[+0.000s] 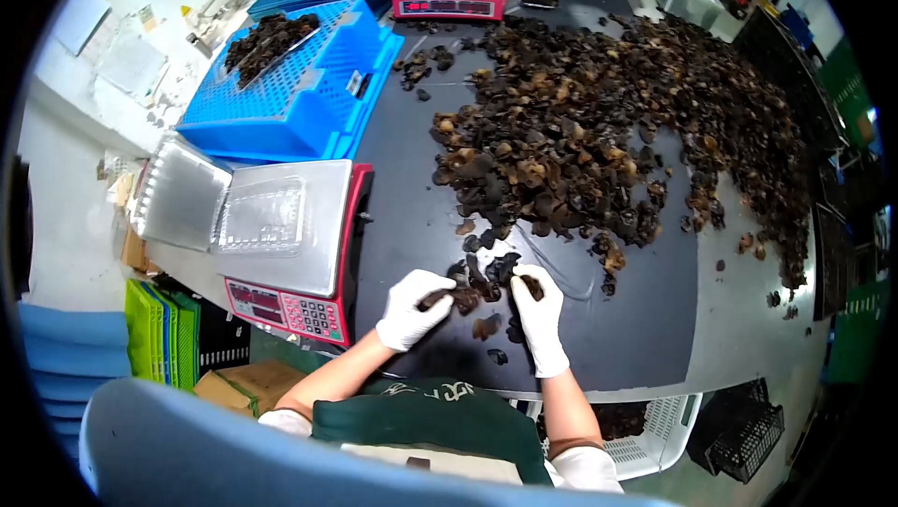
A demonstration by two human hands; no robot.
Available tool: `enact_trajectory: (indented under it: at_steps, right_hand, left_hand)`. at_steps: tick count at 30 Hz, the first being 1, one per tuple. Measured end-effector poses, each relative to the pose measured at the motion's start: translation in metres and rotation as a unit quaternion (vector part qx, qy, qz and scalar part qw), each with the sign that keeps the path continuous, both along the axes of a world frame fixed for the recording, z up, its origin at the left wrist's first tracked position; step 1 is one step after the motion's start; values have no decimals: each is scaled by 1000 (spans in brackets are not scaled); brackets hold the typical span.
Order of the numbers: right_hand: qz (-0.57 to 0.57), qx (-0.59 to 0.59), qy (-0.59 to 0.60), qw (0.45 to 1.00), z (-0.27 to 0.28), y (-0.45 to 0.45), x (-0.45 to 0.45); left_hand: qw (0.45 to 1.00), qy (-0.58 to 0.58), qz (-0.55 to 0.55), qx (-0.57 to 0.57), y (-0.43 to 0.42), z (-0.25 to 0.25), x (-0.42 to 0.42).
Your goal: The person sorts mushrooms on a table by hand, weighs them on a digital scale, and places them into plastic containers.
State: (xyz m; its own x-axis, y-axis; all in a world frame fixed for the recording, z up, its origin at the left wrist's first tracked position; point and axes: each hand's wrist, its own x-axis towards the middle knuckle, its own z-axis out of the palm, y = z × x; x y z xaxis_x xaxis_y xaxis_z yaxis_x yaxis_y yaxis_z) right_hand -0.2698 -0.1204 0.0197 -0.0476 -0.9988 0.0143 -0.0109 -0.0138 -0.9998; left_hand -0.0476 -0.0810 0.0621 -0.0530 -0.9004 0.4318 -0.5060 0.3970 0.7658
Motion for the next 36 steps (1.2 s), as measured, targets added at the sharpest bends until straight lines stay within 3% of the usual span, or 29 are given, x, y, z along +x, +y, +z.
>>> enact_trajectory:
  at_steps: [2, 4, 6, 7, 8, 10, 13, 14, 16, 19, 22, 26, 28, 30, 32, 33, 34, 36]
  right_hand:
    - [-35, 140, -210, 967, 1, -10, -7]
    - [8, 221, -368, 903, 15, -12, -13]
    - [12, 304, -482, 821, 24, -12, -17]
    - [16, 338, -499, 798, 19, -13, -20]
    - [39, 361, -532, 765, 9, -15, -23]
    - [89, 364, -602, 705, 13, -17, -18]
    - [109, 382, -584, 707, 24, -23, -3]
    - [128, 387, -570, 713, 30, -26, 5]
    - [186, 382, -570, 703, 36, -38, 25]
    - [225, 320, -441, 808, 74, -53, 65]
    - [287, 233, -347, 862, 111, -67, 116]
    - [341, 88, -173, 920, 141, -67, 191]
    - [356, -47, -145, 922, 120, -66, 228]
    - [312, -197, 83, 926, 113, -62, 249]
    - [332, -261, 237, 875, 110, -58, 261]
    - [338, -328, 317, 823, 110, -59, 268]
    - [379, -311, 376, 786, 111, -57, 266]
    - [398, -352, 339, 776, 117, -55, 260]
  left_hand:
    - [990, 51, 62, 113, 2, 47, 15]
    - [994, -43, 99, -18, -6, 79, 54]
    - [985, -25, 169, -15, -12, 92, 115]
    - [979, -19, 200, -26, -17, 92, 152]
    - [971, -108, 204, -66, -21, 103, 185]
    - [962, -162, 210, -67, -27, 101, 246]
    - [951, -242, 191, -2, -26, 89, 295]
    - [956, -219, 187, 62, -25, 81, 295]
    - [956, -222, 186, 57, -27, 74, 280]
    - [961, -163, 215, 63, -28, 63, 251]
    - [971, 39, 234, 28, -32, 64, 246]
    - [969, 3, 248, 13, -30, 69, 261]
    - [972, -19, 235, 16, -27, 66, 251]
    - [974, 4, 226, 13, -26, 62, 235]
    - [969, 61, 232, 63, -24, 60, 221]
    - [973, 20, 224, 57, -27, 56, 222]
    - [973, -39, 222, 47, -27, 57, 223]
    - [966, -95, 241, 16, -27, 46, 240]
